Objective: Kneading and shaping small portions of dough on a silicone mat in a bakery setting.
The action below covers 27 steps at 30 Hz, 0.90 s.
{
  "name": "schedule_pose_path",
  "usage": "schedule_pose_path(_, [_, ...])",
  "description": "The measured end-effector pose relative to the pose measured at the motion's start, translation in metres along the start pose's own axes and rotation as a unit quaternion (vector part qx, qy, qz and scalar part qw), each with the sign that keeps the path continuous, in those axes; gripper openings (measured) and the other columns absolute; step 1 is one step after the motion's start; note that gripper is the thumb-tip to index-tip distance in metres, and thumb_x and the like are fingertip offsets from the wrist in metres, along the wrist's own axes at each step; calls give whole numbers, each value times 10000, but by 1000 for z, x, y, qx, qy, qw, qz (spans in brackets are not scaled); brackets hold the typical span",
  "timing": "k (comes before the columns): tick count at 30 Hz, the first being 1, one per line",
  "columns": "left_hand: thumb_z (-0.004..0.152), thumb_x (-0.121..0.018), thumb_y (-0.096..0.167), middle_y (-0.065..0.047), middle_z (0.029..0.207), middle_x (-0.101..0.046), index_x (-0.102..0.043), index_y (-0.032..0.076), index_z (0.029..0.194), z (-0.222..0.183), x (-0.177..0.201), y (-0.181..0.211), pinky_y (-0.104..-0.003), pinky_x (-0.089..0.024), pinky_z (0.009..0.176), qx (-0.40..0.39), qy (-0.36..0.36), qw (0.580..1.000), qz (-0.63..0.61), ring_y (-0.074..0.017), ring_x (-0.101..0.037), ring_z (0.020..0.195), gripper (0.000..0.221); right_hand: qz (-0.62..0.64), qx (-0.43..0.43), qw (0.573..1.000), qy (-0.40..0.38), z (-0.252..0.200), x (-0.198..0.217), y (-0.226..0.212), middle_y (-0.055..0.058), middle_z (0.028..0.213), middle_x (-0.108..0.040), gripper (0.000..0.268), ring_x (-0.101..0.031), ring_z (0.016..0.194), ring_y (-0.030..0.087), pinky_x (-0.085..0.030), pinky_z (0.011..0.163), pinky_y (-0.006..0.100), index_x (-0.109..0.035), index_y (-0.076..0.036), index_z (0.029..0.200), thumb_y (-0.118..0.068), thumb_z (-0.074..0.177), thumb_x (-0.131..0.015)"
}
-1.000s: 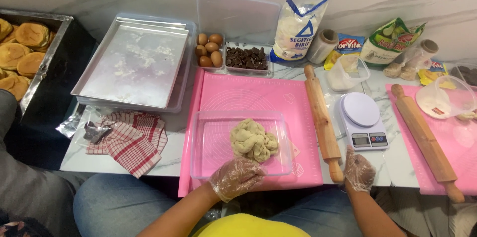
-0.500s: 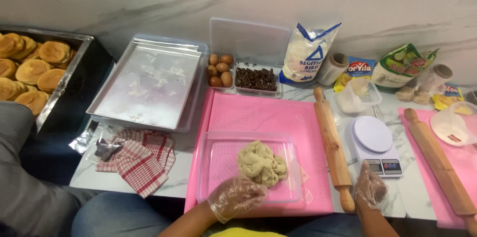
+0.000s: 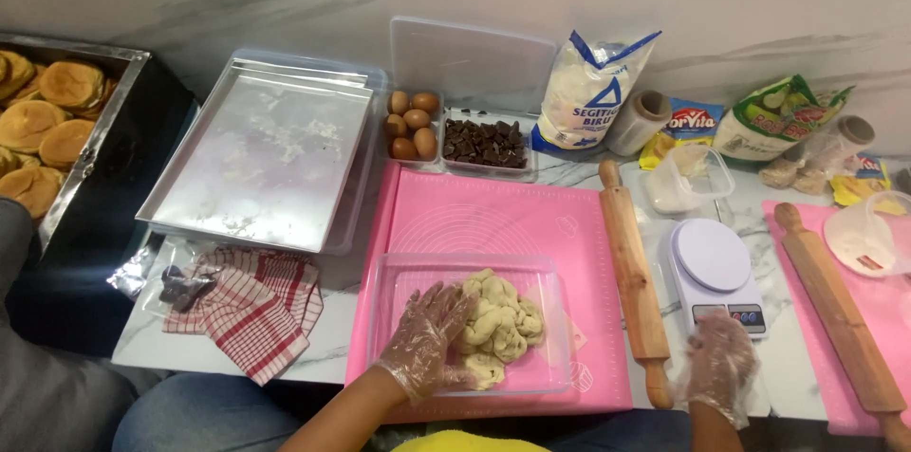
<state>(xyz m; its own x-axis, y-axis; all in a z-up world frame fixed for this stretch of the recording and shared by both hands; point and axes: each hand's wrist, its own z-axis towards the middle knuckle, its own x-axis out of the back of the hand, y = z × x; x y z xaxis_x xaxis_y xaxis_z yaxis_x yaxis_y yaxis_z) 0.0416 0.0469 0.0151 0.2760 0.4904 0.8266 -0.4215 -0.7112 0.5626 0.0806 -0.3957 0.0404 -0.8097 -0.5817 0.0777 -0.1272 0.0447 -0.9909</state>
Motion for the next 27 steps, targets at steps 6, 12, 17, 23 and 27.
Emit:
schedule_pose_path(6, [924, -788, 449, -99, 1716, -132, -102, 375, 1638, 15, 9, -3, -544, -78, 1249, 60, -54, 996, -28, -374, -103, 1549, 993, -72, -16, 934, -348, -82, -40, -59, 239, 1199, -719, 464, -691, 1143, 326, -589, 1001, 412, -635, 70, 1279, 88, 822, -714])
schedule_pose_path(12, [886, -820, 358, -52, 1726, -149, -132, 444, 1617, 26, 7, -10, -539, -218, 1233, 71, -61, 994, -57, -408, -253, 1489, 1007, -248, 329, 743, -528, -130, -90, -88, 7, 1199, -719, 489, -725, 951, 143, -685, 741, 227, -634, -234, 1277, -457, 851, -725])
schedule_pose_path(17, [834, -852, 229, -94, 1687, -247, -248, 302, 1617, 37, 22, -1, -494, -284, 1238, 61, -35, 991, -118, -380, -275, 1509, 992, -423, 488, 517, -562, -146, -114, -27, 65, 1703, -132, 1141, -93, 1541, 193, -99, 1260, 377, -69, -116, 1612, -604, 857, -771])
schedule_pose_path(23, [602, -975, 375, -84, 1579, -462, -266, 231, 1590, 40, 58, 24, -394, -453, 1154, 52, -37, 971, -230, -302, -497, 1418, 1225, -357, 471, 599, -540, -165, -129, -2, 188, 1524, -451, 1044, -451, 1376, 379, -454, 1126, 468, -310, -163, 1576, -345, 752, -925])
schedule_pose_path(27, [576, -946, 476, -39, 1549, -510, -298, 210, 1582, 42, 71, 43, -355, -415, 1177, 81, -43, 959, -267, -252, -525, 1401, 1226, -344, 420, 617, -570, -155, -128, 8, 152, 1540, -438, 901, -434, 1402, 367, -428, 1154, 477, -351, -188, 1563, -375, 834, -846])
